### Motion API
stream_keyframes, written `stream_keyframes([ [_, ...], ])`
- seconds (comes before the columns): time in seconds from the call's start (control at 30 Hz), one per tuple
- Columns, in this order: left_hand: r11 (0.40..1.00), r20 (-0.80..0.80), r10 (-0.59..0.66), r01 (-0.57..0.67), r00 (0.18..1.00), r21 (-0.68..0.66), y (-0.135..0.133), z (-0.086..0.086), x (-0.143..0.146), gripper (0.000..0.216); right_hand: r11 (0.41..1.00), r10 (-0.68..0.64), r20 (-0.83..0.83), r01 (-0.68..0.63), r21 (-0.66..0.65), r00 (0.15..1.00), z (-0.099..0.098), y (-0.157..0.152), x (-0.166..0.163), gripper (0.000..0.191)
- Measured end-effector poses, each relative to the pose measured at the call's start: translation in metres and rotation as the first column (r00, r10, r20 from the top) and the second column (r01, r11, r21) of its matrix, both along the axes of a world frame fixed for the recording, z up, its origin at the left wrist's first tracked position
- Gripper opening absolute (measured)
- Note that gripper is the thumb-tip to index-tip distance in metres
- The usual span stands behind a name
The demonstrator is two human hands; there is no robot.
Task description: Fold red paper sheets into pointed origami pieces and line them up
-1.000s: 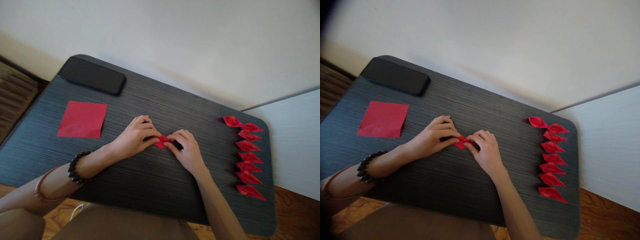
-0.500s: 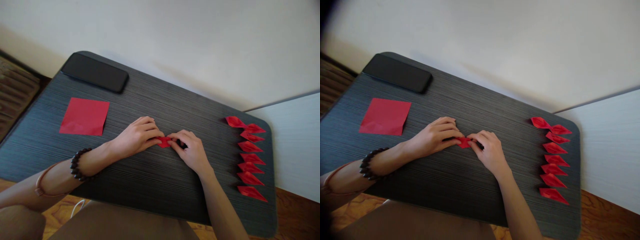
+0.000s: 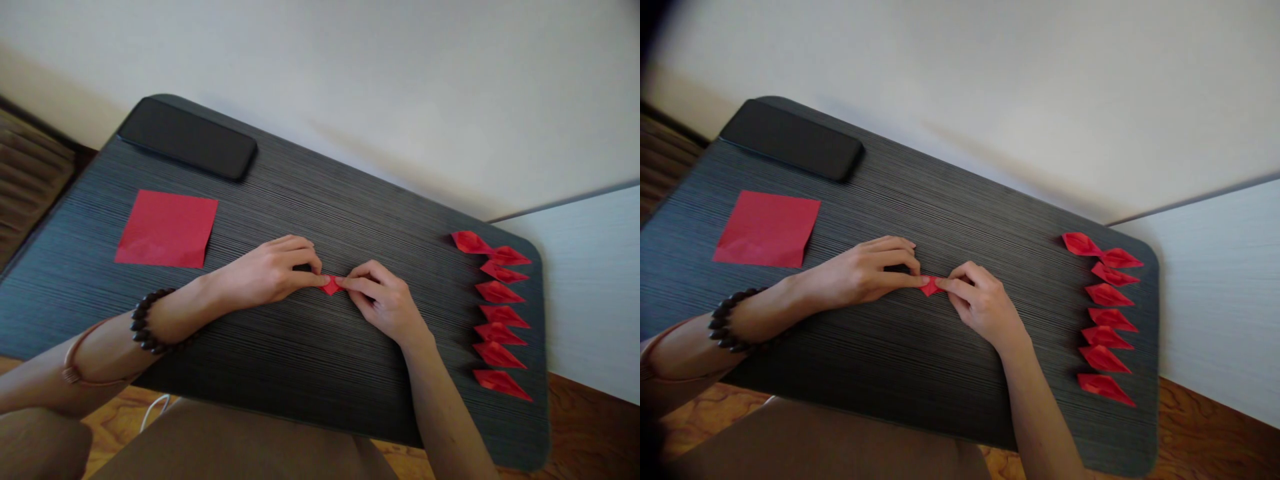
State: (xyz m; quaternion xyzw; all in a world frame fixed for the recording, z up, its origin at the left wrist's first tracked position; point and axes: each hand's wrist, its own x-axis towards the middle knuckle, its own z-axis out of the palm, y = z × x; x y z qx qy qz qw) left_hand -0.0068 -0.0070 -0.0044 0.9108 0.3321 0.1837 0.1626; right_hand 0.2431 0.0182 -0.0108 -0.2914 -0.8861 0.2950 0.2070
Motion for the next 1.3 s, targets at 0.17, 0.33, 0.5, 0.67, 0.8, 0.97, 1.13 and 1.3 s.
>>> stream_keyframes([
  [0.17, 1.0, -0.055, -0.009, 0.009, 0.998, -0.005, 0.0, 0.006, 0.0, 0.028, 0.999, -0.014, 0.023, 0.013, 0.042, 1.0, 0.0, -0.003, -0.001, 0.024],
  [0.33, 0.998, -0.065, 0.061, -0.062, 0.996, -0.008, -0.002, 0.011, 0.002, 0.026, 0.996, -0.043, 0.051, 0.039, 0.076, 0.998, 0.003, -0.008, -0.004, 0.024],
  [0.5, 0.972, 0.054, 0.235, -0.233, 0.97, -0.038, -0.007, 0.003, 0.013, 0.018, 0.994, -0.102, 0.024, 0.101, 0.05, 0.995, 0.004, -0.011, -0.012, 0.014],
  [0.67, 0.937, 0.077, 0.346, -0.34, 0.935, -0.082, -0.009, -0.003, 0.021, 0.021, 0.963, -0.268, 0.045, 0.267, 0.041, 0.962, 0.0, -0.014, -0.025, 0.012],
  [0.8, 0.919, 0.059, 0.385, -0.378, 0.921, -0.11, -0.011, -0.001, 0.022, 0.018, 0.94, -0.341, 0.079, 0.34, 0.017, 0.937, 0.002, -0.013, -0.026, 0.007],
  [0.97, 0.898, 0.042, 0.413, -0.399, 0.91, -0.185, -0.011, 0.001, 0.021, 0.011, 0.947, -0.292, 0.126, 0.306, -0.103, 0.948, 0.011, -0.008, -0.021, 0.007],
  [1.13, 0.886, 0.016, 0.414, -0.398, 0.91, -0.238, -0.009, 0.003, 0.02, 0.013, 0.949, -0.244, 0.129, 0.264, -0.171, 0.961, 0.016, -0.004, -0.019, 0.011],
  [1.3, 0.881, 0.001, 0.423, -0.411, 0.906, -0.236, -0.009, 0.005, 0.019, 0.011, 0.953, -0.232, 0.128, 0.252, -0.166, 0.964, 0.015, -0.003, -0.018, 0.009],
])
